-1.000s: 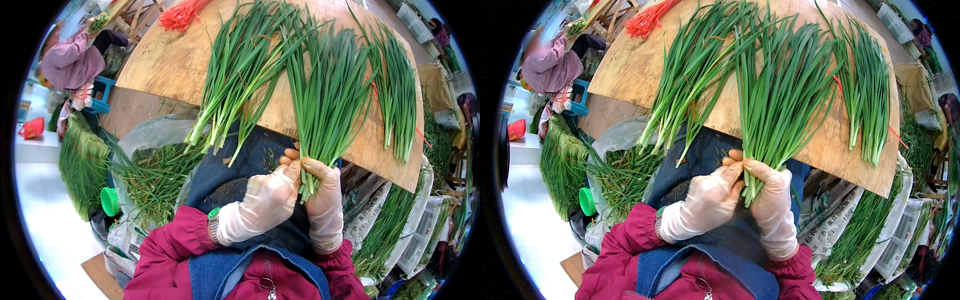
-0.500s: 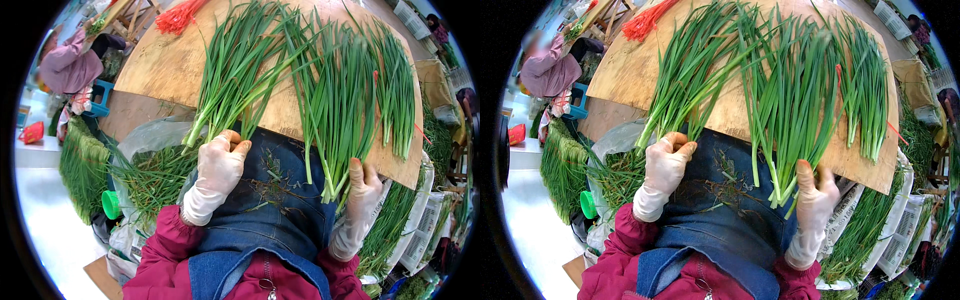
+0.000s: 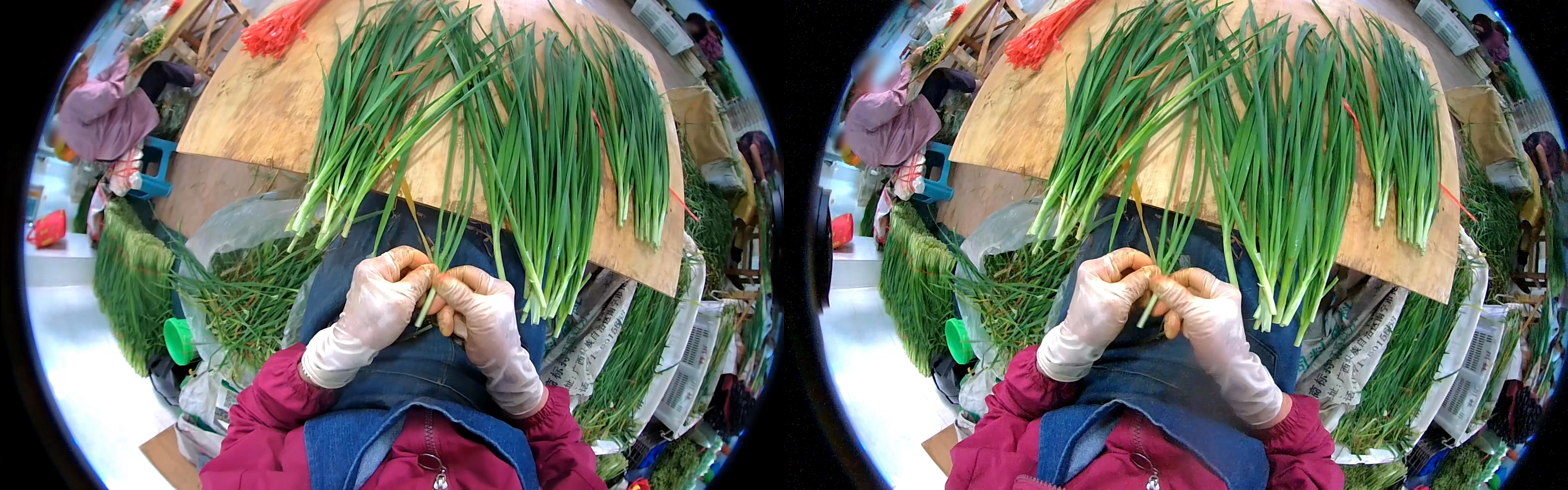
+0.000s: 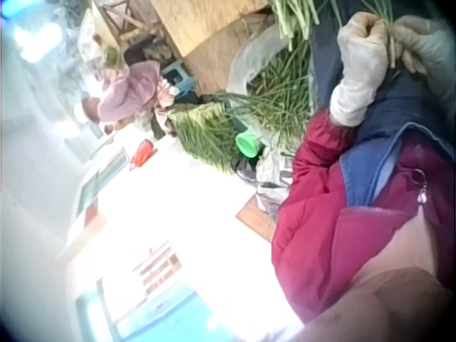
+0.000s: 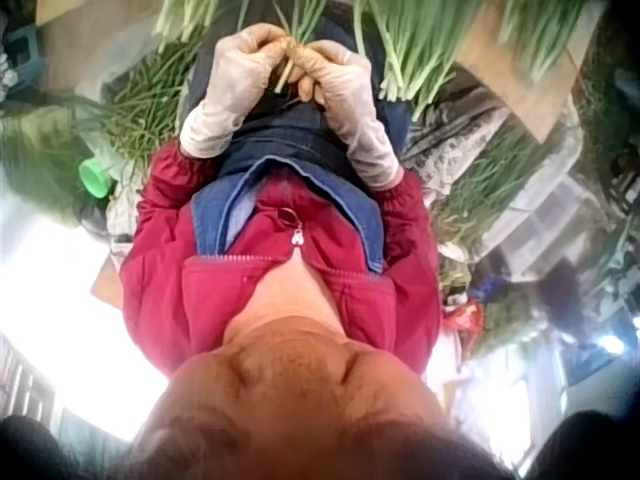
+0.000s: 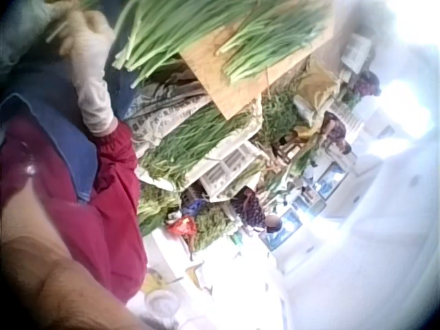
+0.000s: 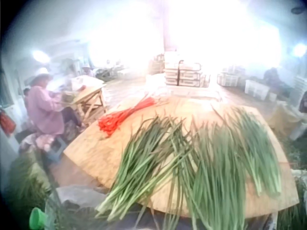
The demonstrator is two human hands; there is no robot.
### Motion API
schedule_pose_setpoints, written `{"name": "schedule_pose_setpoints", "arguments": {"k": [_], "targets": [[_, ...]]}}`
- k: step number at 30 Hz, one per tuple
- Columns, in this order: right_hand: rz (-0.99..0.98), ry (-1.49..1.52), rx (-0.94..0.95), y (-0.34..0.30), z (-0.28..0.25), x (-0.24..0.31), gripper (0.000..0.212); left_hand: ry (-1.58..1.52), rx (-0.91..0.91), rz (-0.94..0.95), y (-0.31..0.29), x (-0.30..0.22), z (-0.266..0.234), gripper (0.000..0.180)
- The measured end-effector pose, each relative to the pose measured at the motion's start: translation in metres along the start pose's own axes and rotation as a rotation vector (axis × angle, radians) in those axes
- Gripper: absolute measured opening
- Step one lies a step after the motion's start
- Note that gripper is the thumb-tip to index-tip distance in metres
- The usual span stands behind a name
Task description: The person sorts through green onions by hand, removes damaged or dry layers, aligns the stalks, and uses a red plastic tie to bundle them together before placing them into a white crate.
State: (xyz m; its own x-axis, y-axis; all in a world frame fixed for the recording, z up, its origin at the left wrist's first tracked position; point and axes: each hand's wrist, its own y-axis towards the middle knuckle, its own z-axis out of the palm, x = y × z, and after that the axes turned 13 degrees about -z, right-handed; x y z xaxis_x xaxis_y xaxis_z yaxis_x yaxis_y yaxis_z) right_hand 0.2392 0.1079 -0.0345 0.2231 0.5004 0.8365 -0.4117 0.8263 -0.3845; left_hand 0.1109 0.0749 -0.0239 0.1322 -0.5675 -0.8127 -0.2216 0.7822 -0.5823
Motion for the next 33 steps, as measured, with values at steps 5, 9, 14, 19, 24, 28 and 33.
{"name": "schedule_pose_setpoints", "arguments": {"k": [5,9,14,19,24,28,33], "targets": [[-0.045,0.175,-0.146,0.012,-0.001,-0.009,0.019,0.086,-0.042,0.029,0.001,0.005,0.003,0.005],[0.001,0.262,-0.147,0.016,0.009,-0.012,0.015,0.054,-0.053,0.029,-0.003,0.005,-0.004,0.005],[-0.031,0.224,-0.124,0.014,0.007,-0.006,0.015,-0.051,-0.085,0.024,-0.004,0.001,-0.011,0.006],[-0.053,0.181,-0.093,0.013,0.004,-0.006,0.017,-0.235,-0.045,-0.024,-0.019,-0.022,-0.03,0.012],[-0.061,0.209,-0.025,0.011,0.004,0.001,0.017,0.04,0.159,0.239,-0.063,-0.002,-0.103,0.03],[-0.035,0.191,0.01,0.012,0.012,0.001,0.019,0.014,-0.035,-0.109,-0.107,0.045,-0.167,0.018],[-0.026,0.2,0.003,0.012,0.008,0.0,0.018,0.589,-0.363,-0.566,-0.125,0.086,-0.21,0.01]]}}
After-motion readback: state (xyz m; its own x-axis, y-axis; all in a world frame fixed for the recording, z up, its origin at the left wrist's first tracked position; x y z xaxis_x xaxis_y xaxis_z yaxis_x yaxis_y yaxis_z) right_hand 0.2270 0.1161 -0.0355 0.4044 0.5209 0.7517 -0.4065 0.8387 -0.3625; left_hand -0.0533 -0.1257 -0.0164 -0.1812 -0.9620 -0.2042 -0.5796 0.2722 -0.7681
